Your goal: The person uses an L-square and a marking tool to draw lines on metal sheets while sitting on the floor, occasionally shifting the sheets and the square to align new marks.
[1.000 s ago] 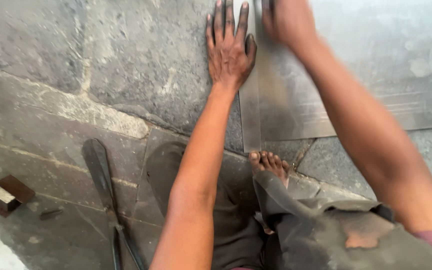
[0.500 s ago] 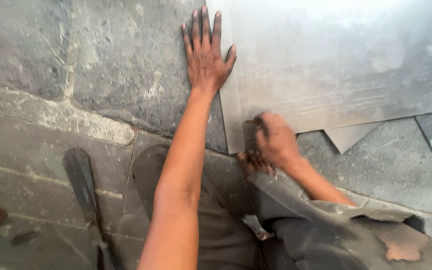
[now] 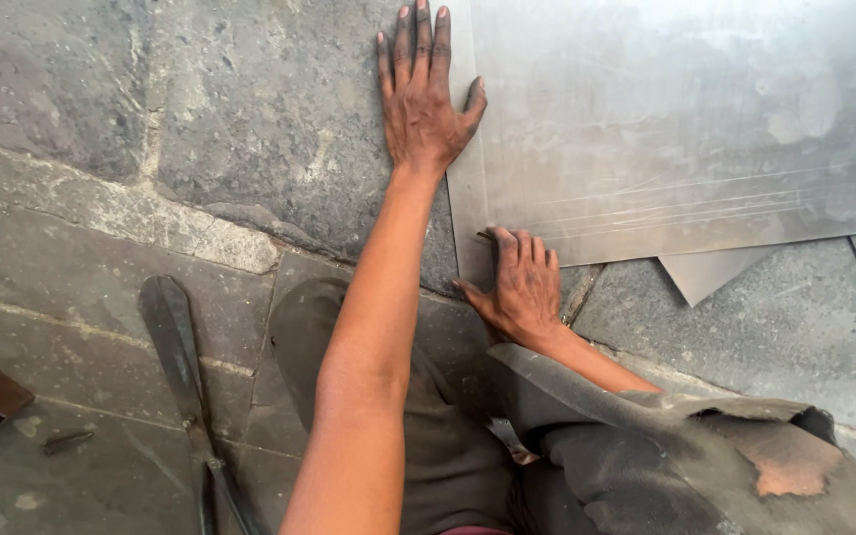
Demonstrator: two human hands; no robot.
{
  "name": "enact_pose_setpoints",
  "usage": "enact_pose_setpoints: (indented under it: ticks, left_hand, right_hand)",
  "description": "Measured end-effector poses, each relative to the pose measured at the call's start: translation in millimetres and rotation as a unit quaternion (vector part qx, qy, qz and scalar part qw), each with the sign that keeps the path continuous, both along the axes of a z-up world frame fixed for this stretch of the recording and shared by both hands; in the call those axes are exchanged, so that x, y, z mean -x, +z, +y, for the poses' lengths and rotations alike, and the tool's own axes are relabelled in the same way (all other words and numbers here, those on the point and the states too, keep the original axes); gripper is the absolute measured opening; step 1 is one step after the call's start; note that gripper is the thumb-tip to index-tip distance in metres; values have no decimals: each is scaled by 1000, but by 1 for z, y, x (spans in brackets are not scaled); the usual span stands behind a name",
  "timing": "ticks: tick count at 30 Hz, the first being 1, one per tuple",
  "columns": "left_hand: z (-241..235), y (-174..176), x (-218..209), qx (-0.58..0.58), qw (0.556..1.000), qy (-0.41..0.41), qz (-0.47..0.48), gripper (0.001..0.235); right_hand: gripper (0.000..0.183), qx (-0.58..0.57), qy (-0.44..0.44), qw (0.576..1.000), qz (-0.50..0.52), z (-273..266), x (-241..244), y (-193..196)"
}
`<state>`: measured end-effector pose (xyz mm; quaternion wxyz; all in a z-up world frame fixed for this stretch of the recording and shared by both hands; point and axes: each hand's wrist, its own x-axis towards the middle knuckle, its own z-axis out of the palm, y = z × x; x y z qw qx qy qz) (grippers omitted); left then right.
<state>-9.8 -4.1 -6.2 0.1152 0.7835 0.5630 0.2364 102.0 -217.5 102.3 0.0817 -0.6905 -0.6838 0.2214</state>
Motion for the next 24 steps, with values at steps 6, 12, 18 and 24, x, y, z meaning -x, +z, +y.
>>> enact_pose_setpoints:
  ticks: [6,12,18,24]
  left_hand:
    - [1,2,-2,14,1000,6,1,90]
    - [3,2,-4,18,1000,13,7,87]
    - [3,8,-5,32,999,17,13,85]
    - [3,7,-5,24,999,14,17,82]
  right_hand:
    - [89,-4,4,1000,3,0,-2,-1]
    - [88,-13,6,1000,3,-2,-3,-5]
    - [88,-13,4,1000,-1,-1,-2,-3]
    - [86,-18,5,1000,3,-2,-3,-3]
